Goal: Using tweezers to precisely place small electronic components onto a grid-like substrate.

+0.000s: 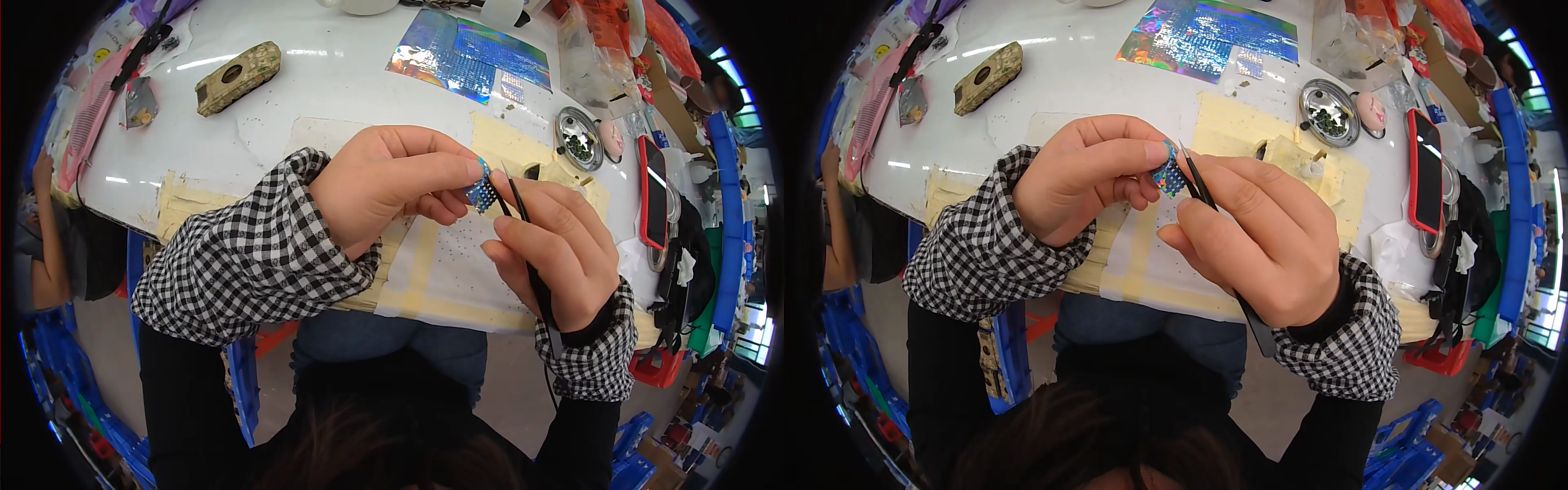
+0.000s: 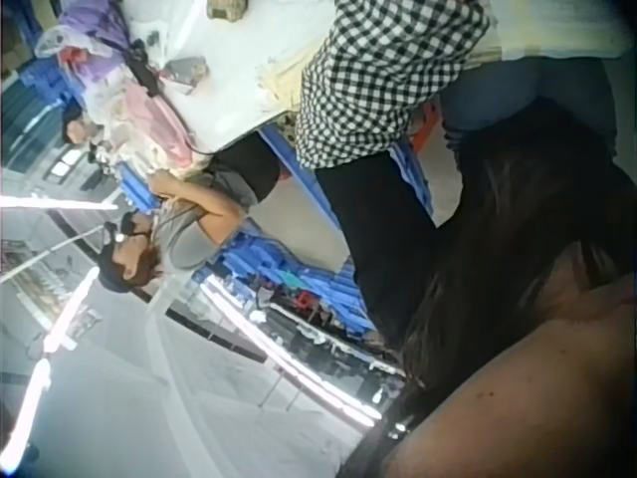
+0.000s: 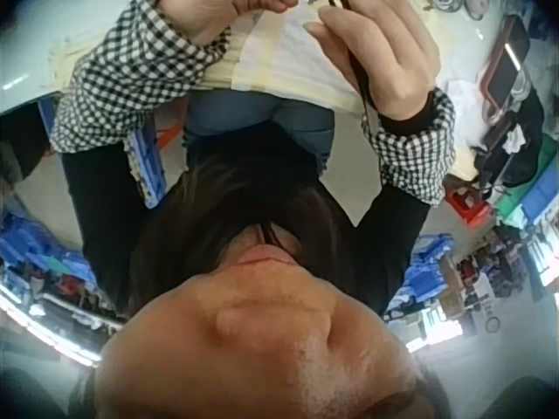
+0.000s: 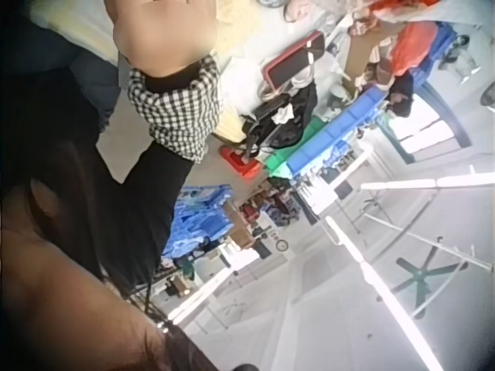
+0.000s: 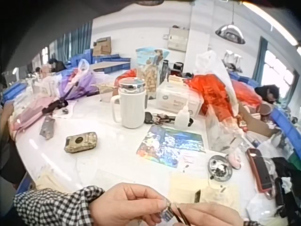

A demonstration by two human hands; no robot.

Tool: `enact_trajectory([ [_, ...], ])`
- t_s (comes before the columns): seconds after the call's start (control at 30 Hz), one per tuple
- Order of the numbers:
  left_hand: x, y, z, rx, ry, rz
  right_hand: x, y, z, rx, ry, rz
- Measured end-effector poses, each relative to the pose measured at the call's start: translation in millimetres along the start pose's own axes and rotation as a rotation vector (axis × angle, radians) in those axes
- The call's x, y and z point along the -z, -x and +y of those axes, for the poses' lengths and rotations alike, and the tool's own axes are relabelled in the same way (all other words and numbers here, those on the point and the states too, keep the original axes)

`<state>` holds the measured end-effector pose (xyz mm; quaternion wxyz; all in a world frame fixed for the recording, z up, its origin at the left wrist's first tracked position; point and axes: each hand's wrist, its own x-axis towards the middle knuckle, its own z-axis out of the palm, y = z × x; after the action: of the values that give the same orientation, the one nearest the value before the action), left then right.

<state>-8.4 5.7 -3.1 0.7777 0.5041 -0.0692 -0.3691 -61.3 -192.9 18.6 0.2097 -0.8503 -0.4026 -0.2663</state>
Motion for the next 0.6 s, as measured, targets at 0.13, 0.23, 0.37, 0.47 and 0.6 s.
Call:
enact_trajectory([
  [0.13,1.1,-0.4,-0.5,0.002,0.019,-0.004,-1.9,-0.8,0.3,0.073,0.115,0.007],
  [0.23,-0.8,-0.8,0.8,0.003,0.023,-0.012,-4.3,1.3,0.8,0.092,0.191,0.045],
  [0.37,-0.1,0.8,0.4,0.005,0.021,0.001,-2.3,2.3,-0.8,0.105,0.249,-0.011],
  [0.47,-0.7,0.7,0.6,0.005,0.025,-0.008,2.1,0.7,-3.2,0.103,0.274,-0.04],
  [0.6,-0.9,0.5,0.4,0.003,0.031,-0.009,2.5,0.1,-4.3,0.11,0.298,-0.047],
])
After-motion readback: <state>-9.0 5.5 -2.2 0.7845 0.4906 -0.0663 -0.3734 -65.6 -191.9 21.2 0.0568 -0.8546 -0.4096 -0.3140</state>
